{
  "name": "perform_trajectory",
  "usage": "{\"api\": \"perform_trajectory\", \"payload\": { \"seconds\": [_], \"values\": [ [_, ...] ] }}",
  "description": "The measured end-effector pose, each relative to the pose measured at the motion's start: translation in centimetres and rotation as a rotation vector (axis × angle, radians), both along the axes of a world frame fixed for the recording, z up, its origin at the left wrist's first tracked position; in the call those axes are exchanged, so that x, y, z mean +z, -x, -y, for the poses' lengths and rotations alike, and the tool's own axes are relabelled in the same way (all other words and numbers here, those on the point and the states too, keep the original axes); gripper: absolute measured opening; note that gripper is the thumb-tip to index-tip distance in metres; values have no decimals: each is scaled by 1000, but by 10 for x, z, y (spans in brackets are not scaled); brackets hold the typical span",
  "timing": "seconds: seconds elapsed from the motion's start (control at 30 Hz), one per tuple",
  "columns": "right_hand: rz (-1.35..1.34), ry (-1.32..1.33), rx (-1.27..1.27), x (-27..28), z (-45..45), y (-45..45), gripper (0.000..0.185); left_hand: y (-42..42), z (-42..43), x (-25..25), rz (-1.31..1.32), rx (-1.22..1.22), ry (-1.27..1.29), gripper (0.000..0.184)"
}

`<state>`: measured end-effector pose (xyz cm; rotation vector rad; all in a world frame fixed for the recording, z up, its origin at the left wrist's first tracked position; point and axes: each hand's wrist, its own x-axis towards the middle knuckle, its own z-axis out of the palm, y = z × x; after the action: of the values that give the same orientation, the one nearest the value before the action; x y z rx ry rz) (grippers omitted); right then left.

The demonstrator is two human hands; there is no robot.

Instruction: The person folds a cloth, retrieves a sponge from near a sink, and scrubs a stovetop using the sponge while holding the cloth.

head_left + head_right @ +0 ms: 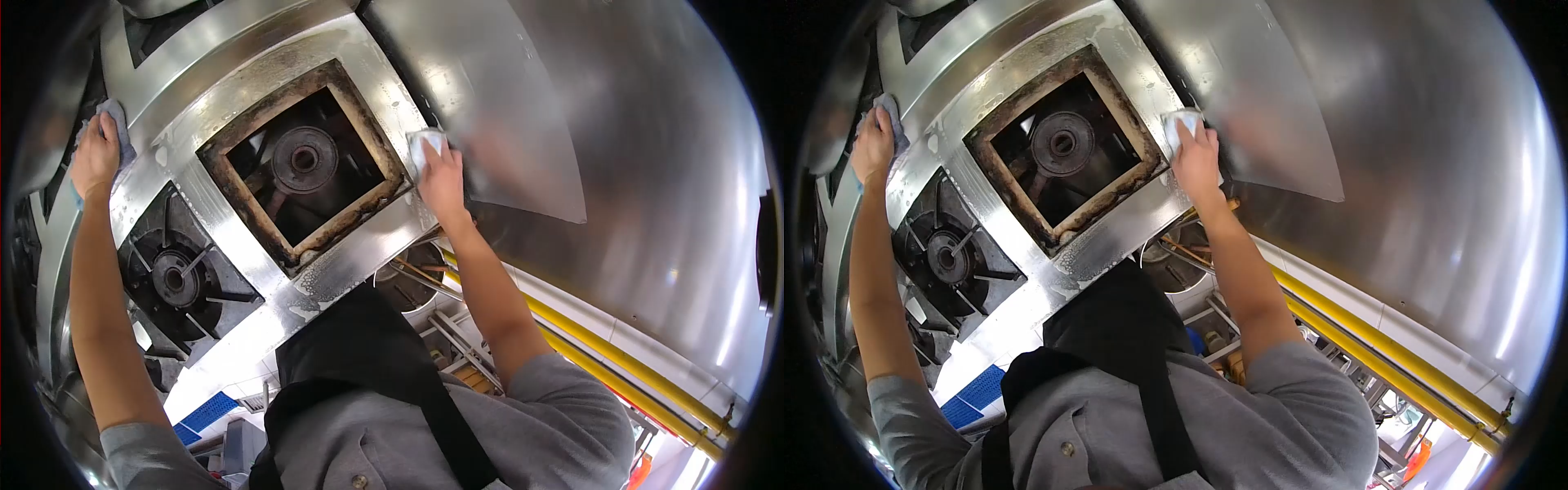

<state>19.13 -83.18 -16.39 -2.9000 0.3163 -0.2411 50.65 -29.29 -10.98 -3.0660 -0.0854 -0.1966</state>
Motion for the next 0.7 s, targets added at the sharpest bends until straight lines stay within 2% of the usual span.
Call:
{"api": "perform_trajectory", "payload": {
  "seconds": [0.2,0.37,0.47,0.6,0.7],
  "values": [
    [11,29,30,-4,-6,-59,50,-6,-8,-12,93,-66,-3,56],
    [-51,14,-16,2,-5,42,53,-6,-7,-7,4,-17,0,57],
    [-29,24,-13,4,-6,48,54,-2,-3,-5,38,-15,-3,56],
    [85,24,95,-3,-11,-38,51,-5,-8,-13,107,-61,23,55],
    [44,29,106,-6,-16,-77,49,-4,-10,-13,110,-89,-6,54]
  ]
}}
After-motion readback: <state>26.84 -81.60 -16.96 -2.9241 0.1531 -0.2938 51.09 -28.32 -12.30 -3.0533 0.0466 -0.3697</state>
